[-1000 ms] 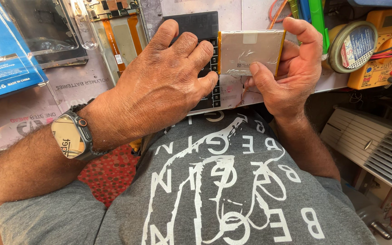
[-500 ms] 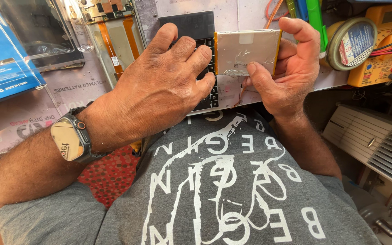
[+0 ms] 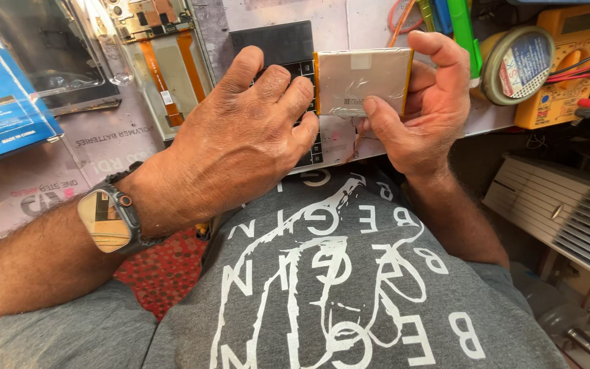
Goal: The person holds a rectangular lithium-ion battery and repeatedly presses its terminals against a KOOCU S207 PRO battery tester to read the display. The person also briefly handles a disassembled smartphone chassis and a battery packaging box on the workbench.
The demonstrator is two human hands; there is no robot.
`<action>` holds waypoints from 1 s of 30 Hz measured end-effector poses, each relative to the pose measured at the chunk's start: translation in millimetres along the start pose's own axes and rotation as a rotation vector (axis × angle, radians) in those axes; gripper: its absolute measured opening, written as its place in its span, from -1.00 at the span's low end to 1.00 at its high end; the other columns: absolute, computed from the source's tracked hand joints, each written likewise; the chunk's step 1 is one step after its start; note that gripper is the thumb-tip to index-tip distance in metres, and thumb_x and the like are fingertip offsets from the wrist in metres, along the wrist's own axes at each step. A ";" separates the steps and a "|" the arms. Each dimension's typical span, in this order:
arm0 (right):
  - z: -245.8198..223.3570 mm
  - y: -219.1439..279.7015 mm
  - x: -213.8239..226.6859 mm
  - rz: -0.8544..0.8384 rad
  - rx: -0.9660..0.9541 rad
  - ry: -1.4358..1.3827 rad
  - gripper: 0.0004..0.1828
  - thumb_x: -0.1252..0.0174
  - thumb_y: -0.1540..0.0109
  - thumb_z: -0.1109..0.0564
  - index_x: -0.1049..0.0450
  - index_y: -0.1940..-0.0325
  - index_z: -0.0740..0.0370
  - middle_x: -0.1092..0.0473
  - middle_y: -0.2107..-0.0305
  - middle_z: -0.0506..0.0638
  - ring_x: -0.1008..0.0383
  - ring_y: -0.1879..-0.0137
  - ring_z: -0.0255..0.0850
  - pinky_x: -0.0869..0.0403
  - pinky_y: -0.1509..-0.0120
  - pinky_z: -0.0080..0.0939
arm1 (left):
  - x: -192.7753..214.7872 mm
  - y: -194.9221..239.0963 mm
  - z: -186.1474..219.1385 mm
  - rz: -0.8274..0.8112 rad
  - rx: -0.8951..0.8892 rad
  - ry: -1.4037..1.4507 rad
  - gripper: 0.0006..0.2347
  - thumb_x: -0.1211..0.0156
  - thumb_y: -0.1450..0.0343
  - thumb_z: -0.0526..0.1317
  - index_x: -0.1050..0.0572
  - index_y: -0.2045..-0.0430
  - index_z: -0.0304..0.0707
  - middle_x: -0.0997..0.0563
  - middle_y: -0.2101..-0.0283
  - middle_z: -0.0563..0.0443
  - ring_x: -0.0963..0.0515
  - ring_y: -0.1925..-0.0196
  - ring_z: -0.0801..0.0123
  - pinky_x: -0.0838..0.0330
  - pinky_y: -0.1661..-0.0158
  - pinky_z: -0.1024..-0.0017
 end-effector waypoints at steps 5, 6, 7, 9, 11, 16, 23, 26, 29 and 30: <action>-4.4 -2.7 -1.8 -0.008 0.033 0.009 -0.31 -0.12 -0.35 0.50 0.03 -0.45 0.27 -0.49 0.10 0.29 -0.62 0.18 -0.19 -0.66 0.21 -0.35 | 0.9 0.1 1.3 0.022 -0.009 -0.025 -0.90 -0.23 -0.36 -0.20 -0.59 0.40 -0.20 -0.46 0.25 0.05 -0.44 0.08 0.32 -0.17 -0.20 0.23; -5.1 -2.6 -2.1 -0.013 0.041 0.022 -0.31 -0.12 -0.35 0.51 0.03 -0.46 0.27 -0.48 0.09 0.30 -0.62 0.17 -0.18 -0.66 0.20 -0.34 | 1.3 0.3 1.7 0.027 -0.009 -0.026 -0.89 -0.22 -0.36 -0.20 -0.60 0.38 -0.21 -0.46 0.24 0.04 -0.44 0.07 0.31 -0.17 -0.20 0.23; -5.0 -1.8 -1.8 -0.013 0.036 0.025 -0.31 -0.12 -0.36 0.51 0.03 -0.46 0.27 -0.48 0.09 0.30 -0.62 0.17 -0.18 -0.66 0.20 -0.34 | 1.0 0.2 1.7 0.029 -0.006 -0.011 -0.90 -0.23 -0.37 -0.20 -0.59 0.39 -0.21 -0.46 0.24 0.04 -0.44 0.07 0.31 -0.17 -0.20 0.23; -3.6 -2.1 -1.9 -0.010 0.021 0.019 -0.32 -0.12 -0.36 0.50 0.03 -0.45 0.28 -0.48 0.09 0.30 -0.62 0.18 -0.19 -0.66 0.21 -0.35 | 0.9 0.5 0.6 0.035 0.003 0.014 -0.91 -0.23 -0.39 -0.20 -0.58 0.41 -0.20 -0.46 0.24 0.04 -0.44 0.07 0.30 -0.17 -0.21 0.22; -4.2 -2.9 -2.5 -0.006 0.017 0.014 -0.32 -0.13 -0.35 0.49 0.03 -0.44 0.28 -0.48 0.09 0.29 -0.62 0.17 -0.19 -0.66 0.21 -0.35 | 1.2 1.1 0.0 0.036 0.003 0.014 -0.91 -0.22 -0.38 -0.20 -0.59 0.41 -0.19 -0.48 0.21 0.03 -0.45 0.07 0.30 -0.17 -0.20 0.22; -5.6 -4.4 -2.3 0.016 0.005 -0.025 -0.34 -0.12 -0.35 0.46 0.02 -0.44 0.29 -0.48 0.11 0.26 -0.62 0.15 -0.19 -0.67 0.21 -0.34 | 1.9 -0.5 -7.6 0.045 -0.003 0.153 -0.93 -0.23 -0.36 -0.24 -0.62 0.39 -0.13 -0.53 0.21 0.01 -0.50 0.08 0.30 -0.18 -0.14 0.21; 6.2 2.5 10.8 0.143 0.023 -0.187 -0.39 -0.13 -0.40 0.47 -0.03 -0.44 0.30 -0.47 0.16 0.20 -0.57 0.27 -0.23 -0.62 0.26 -0.34 | 20.9 3.8 -28.3 0.249 -0.001 0.247 -0.81 -0.37 -0.31 -0.31 -0.60 0.23 -0.28 -0.56 0.14 0.00 -0.54 0.05 0.23 -0.25 -0.10 0.19; 5.0 4.2 15.1 0.198 0.149 -0.216 -0.45 -0.12 -0.48 0.51 -0.06 -0.44 0.29 -0.45 0.06 0.20 -0.58 0.22 -0.23 -0.63 0.25 -0.32 | 33.4 11.3 -39.8 0.352 0.049 0.185 -0.75 -0.34 -0.30 -0.36 -0.57 0.15 -0.28 -0.55 0.09 0.02 -0.52 0.00 0.23 -0.25 -0.07 0.22; 7.1 0.2 15.3 0.251 0.163 -0.089 -0.46 -0.11 -0.43 0.50 -0.11 -0.43 0.33 -0.40 -0.14 0.23 -0.60 0.17 -0.26 -0.61 0.30 -0.38 | 47.4 12.1 -40.5 0.389 0.048 0.111 -0.75 -0.29 -0.34 -0.37 -0.55 0.11 -0.28 -0.54 0.09 0.03 -0.51 0.00 0.25 -0.24 -0.09 0.25; 8.4 -0.4 15.8 0.276 0.160 -0.087 -0.46 -0.13 -0.41 0.49 -0.14 -0.43 0.33 -0.36 -0.22 0.23 -0.59 0.18 -0.29 -0.57 0.32 -0.41 | 50.8 10.6 -36.0 0.379 0.040 0.080 -0.77 -0.28 -0.35 -0.36 -0.55 0.11 -0.27 -0.54 0.10 0.03 -0.50 0.02 0.26 -0.23 -0.09 0.24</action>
Point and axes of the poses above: each hand's wrist, its own y-axis away from the middle knuckle, its own x-axis out of the back of the hand, z = x × y, the point moved 10 cm from there along -y, towards the middle knuckle
